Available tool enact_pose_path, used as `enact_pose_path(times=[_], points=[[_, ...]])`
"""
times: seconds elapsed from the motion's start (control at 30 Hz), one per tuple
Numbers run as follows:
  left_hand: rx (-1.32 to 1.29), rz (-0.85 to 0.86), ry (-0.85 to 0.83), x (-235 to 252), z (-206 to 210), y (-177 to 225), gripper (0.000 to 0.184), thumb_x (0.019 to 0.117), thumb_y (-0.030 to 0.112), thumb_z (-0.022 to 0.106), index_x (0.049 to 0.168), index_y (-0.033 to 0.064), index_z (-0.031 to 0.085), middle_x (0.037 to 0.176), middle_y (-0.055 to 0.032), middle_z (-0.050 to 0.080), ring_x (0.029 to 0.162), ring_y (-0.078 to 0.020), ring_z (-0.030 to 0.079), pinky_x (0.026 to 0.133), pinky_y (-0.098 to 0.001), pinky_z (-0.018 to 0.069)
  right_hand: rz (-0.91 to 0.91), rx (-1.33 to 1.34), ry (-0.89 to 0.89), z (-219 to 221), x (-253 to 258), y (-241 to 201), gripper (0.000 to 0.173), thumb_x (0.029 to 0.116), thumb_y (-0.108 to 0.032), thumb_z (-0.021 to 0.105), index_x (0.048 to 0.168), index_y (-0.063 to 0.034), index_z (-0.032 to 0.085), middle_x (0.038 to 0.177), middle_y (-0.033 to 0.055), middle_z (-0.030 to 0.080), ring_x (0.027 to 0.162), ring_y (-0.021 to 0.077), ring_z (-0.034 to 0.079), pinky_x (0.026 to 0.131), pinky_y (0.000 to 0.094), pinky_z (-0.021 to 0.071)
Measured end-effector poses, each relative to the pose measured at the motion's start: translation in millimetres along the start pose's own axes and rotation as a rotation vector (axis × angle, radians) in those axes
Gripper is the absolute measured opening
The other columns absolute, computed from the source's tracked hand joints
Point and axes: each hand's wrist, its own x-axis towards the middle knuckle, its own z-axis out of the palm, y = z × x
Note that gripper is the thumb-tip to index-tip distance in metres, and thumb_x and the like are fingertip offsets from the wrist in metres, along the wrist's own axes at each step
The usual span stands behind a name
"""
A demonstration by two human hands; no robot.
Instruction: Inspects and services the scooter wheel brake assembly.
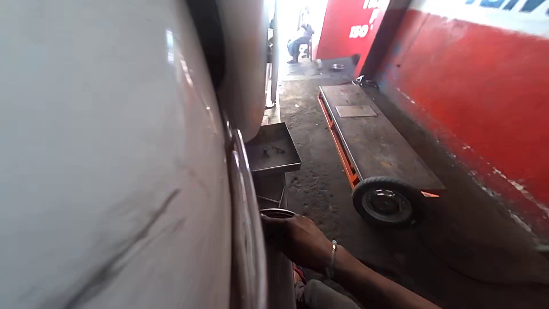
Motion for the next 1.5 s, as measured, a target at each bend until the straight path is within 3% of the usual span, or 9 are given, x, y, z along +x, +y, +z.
enact_pose_path(times=[0.1, 0.2, 0.3, 0.5, 0.7, 0.87, 1.07, 1.23, 1.5], points=[[-0.008, -0.318, -0.058, -14, -2, 47, 0.025, 0.1071, 0.007, 0.046, 0.095, -0.0107, 0.060, 0.076, -0.0092, 0.055, 0.065, -0.0115, 0.053, 0.070, -0.0235, 0.0480, -0.005, 0.108, 0.091, 17, -21, 21, 0.044, 0.1067, -0.017, 0.045, 0.149, -0.0243, 0.057, 0.106, 0.0190, 0.073, 0.101, 0.0374, 0.069, 0.089, 0.0574, 0.0512], [-0.186, -0.183, -0.124, 13, -4, -20, 0.032, 0.1089, 0.020, 0.047, 0.083, 0.0050, 0.057, 0.061, 0.0041, 0.054, 0.051, -0.0023, 0.053, 0.053, -0.0193, 0.0491, 0.016, 0.109, 0.149, 23, -17, 29, 0.045, 0.1050, -0.015, 0.050, 0.148, -0.0262, 0.058, 0.096, 0.0153, 0.074, 0.091, 0.0333, 0.069, 0.082, 0.0530, 0.0522], [-0.276, -0.174, -0.138, 25, -3, -36, 0.032, 0.1086, 0.021, 0.048, 0.083, 0.0041, 0.058, 0.060, 0.0033, 0.055, 0.050, -0.0042, 0.054, 0.052, -0.0222, 0.0504, 0.019, 0.124, 0.118, 23, -2, 17, 0.047, 0.1051, -0.020, 0.052, 0.151, -0.0279, 0.054, 0.106, 0.0162, 0.074, 0.100, 0.0356, 0.069, 0.088, 0.0564, 0.0516], [-0.139, -0.186, -0.122, 9, -7, -15, 0.036, 0.1089, 0.028, 0.047, 0.083, 0.0060, 0.059, 0.064, 0.0046, 0.056, 0.053, -0.0023, 0.053, 0.055, -0.0210, 0.0488, -0.009, 0.270, 0.240, 36, -25, 46, 0.046, 0.1016, -0.011, 0.052, 0.145, -0.0242, 0.062, 0.090, 0.0136, 0.073, 0.081, 0.0298, 0.068, 0.076, 0.0512, 0.0521], [-0.248, -0.169, -0.160, 14, -7, -23, 0.037, 0.1095, 0.024, 0.044, 0.078, 0.0095, 0.056, 0.059, 0.0054, 0.055, 0.049, -0.0024, 0.053, 0.051, -0.0199, 0.0491, -0.023, 0.258, 0.075, 21, -5, 22, 0.047, 0.1045, -0.015, 0.052, 0.150, -0.0255, 0.055, 0.108, 0.0171, 0.073, 0.101, 0.0349, 0.069, 0.088, 0.0559, 0.0509], [-0.176, -0.186, -0.093, 11, -6, -15, 0.031, 0.1078, 0.025, 0.050, 0.082, 0.0093, 0.059, 0.063, 0.0065, 0.057, 0.052, -0.0007, 0.055, 0.053, -0.0186, 0.0500, 0.015, 0.402, 0.205, 38, -26, 59, 0.046, 0.1019, -0.011, 0.052, 0.144, -0.0262, 0.062, 0.091, 0.0102, 0.073, 0.079, 0.0224, 0.066, 0.075, 0.0451, 0.0522], [-0.207, -0.176, -0.136, 15, -7, -19, 0.033, 0.1090, 0.022, 0.045, 0.083, 0.0069, 0.058, 0.061, 0.0065, 0.056, 0.052, -0.0008, 0.055, 0.054, -0.0189, 0.0514, -0.071, 0.321, 0.111, 25, -3, 36, 0.044, 0.1058, -0.014, 0.048, 0.146, -0.0255, 0.060, 0.102, 0.0159, 0.073, 0.095, 0.0326, 0.069, 0.085, 0.0544, 0.0515], [-0.128, -0.164, -0.099, 12, -8, -15, 0.029, 0.1073, 0.025, 0.051, 0.086, 0.0087, 0.060, 0.063, 0.0085, 0.056, 0.053, 0.0015, 0.055, 0.054, -0.0166, 0.0500, -0.029, 0.444, 0.304, 48, -22, 70, 0.044, 0.1002, -0.011, 0.053, 0.140, -0.0250, 0.066, 0.081, 0.0074, 0.071, 0.071, 0.0185, 0.064, 0.067, 0.0416, 0.0518], [-0.312, -0.208, -0.186, 14, -10, -19, 0.040, 0.1100, 0.020, 0.041, 0.073, 0.0136, 0.055, 0.056, 0.0083, 0.057, 0.047, 0.0006, 0.055, 0.048, -0.0151, 0.0486, -0.143, 0.426, 0.293, 54, -15, 61, 0.041, 0.1038, -0.014, 0.050, 0.140, -0.0230, 0.066, 0.082, 0.0130, 0.071, 0.075, 0.0274, 0.067, 0.070, 0.0495, 0.0524]])
